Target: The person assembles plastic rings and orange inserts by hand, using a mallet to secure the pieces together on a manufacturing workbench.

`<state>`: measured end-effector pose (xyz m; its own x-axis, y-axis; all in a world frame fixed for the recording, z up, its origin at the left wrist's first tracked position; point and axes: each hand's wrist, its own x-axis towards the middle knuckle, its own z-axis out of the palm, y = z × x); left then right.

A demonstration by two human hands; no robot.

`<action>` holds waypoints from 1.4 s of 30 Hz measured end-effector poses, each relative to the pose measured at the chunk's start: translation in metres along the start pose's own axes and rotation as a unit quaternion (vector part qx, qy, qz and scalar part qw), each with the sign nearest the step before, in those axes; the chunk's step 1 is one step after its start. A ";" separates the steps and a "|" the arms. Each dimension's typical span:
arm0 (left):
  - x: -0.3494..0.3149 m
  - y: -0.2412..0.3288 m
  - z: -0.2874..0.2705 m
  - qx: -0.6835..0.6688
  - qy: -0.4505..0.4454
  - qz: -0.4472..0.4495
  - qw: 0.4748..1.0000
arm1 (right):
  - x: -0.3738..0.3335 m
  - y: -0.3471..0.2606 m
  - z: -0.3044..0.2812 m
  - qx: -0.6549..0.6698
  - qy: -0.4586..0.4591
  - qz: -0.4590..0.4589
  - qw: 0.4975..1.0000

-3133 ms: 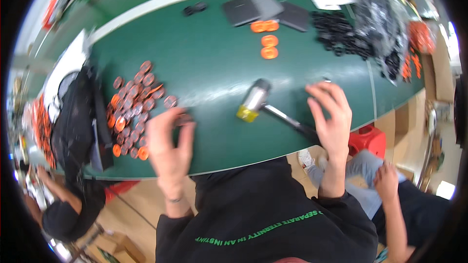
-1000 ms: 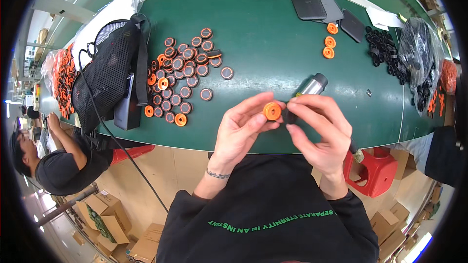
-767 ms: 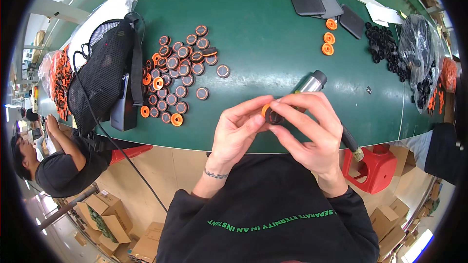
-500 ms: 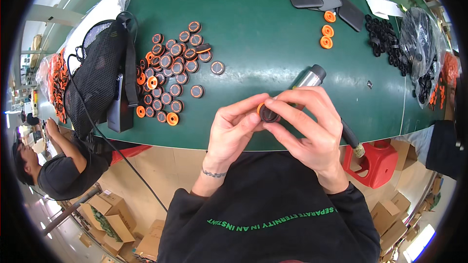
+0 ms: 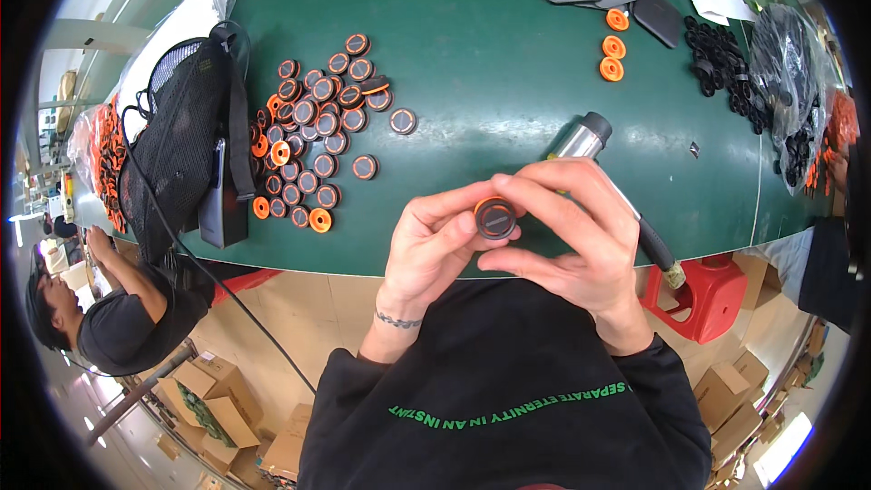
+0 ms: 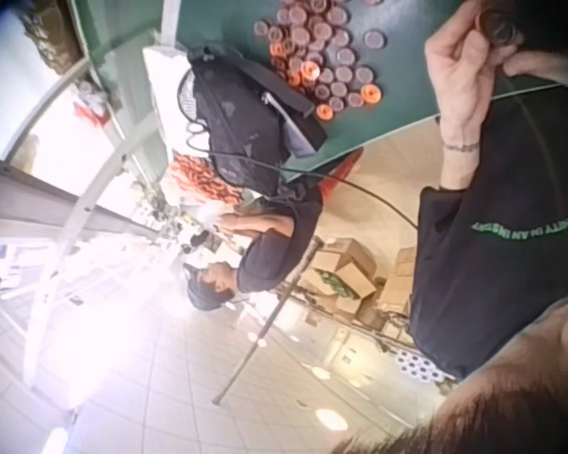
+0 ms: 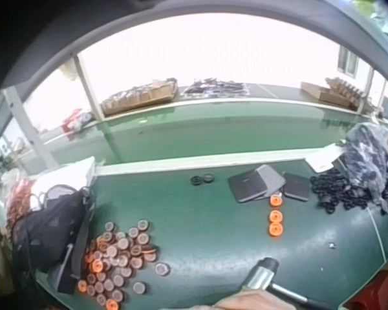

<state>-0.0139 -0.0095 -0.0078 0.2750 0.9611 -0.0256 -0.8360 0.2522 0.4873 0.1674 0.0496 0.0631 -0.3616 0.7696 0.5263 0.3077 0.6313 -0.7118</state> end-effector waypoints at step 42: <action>0.022 0.010 0.035 0.801 0.129 0.146 0.566 | -0.052 0.023 -0.045 -0.261 -0.017 0.192 0.946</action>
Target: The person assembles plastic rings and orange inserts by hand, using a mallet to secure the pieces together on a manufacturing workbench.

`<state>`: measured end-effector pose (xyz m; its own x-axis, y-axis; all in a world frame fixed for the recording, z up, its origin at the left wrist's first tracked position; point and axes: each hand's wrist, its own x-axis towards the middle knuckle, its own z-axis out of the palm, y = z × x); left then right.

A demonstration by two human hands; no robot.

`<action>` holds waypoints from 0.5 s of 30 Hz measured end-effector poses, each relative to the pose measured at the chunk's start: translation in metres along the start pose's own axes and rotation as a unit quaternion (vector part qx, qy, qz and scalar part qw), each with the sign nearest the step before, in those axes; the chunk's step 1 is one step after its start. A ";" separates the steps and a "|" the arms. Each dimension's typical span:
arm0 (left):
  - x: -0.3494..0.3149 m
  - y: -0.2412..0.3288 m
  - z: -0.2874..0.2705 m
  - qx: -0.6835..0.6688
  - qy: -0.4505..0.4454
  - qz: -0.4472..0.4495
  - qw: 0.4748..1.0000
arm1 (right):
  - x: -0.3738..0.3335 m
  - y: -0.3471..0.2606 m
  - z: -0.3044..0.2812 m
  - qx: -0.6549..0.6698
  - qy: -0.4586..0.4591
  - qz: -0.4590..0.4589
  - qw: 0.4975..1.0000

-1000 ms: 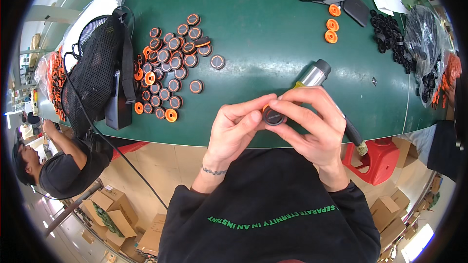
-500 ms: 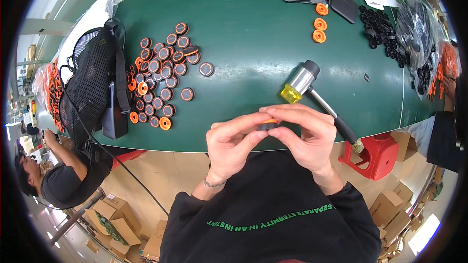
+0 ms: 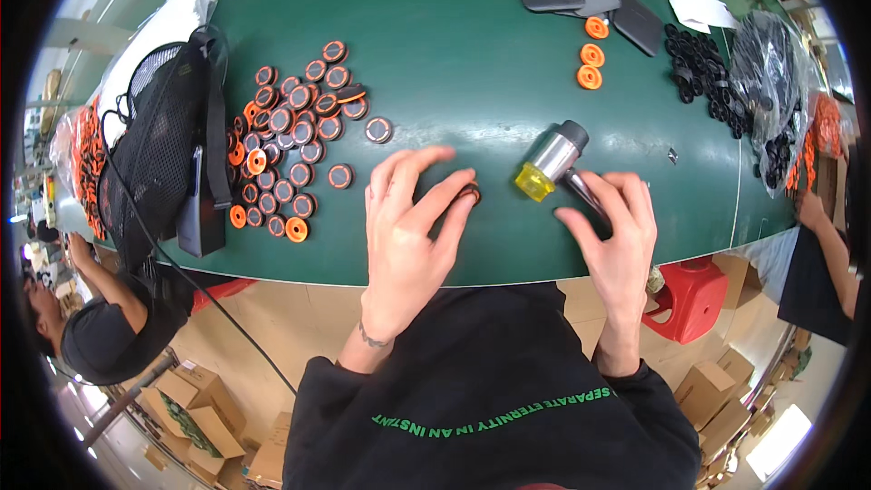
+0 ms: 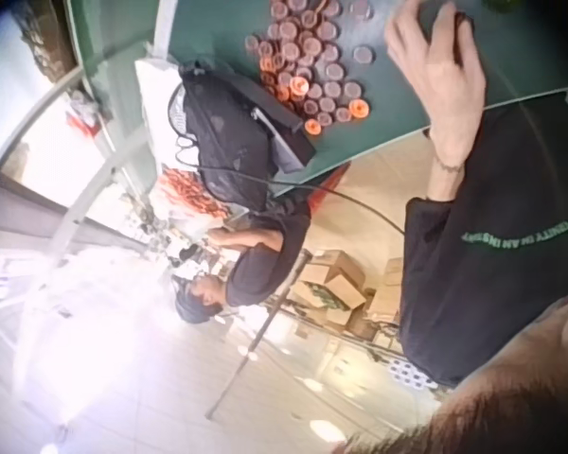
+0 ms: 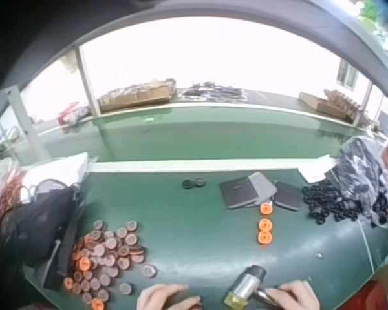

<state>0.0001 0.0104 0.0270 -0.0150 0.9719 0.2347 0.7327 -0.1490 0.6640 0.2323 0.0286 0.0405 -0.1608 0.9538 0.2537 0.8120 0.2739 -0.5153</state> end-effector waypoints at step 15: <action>-0.012 -0.026 -0.006 -0.322 0.148 -0.095 0.930 | 0.019 -0.056 -0.012 0.041 -0.084 -0.187 0.978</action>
<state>-0.0234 0.0016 0.0112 -0.3583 0.9136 0.1921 0.1396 -0.1511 0.9786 0.1907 0.0296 0.0834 -0.5329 0.7899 0.3035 0.6317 0.6100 -0.4784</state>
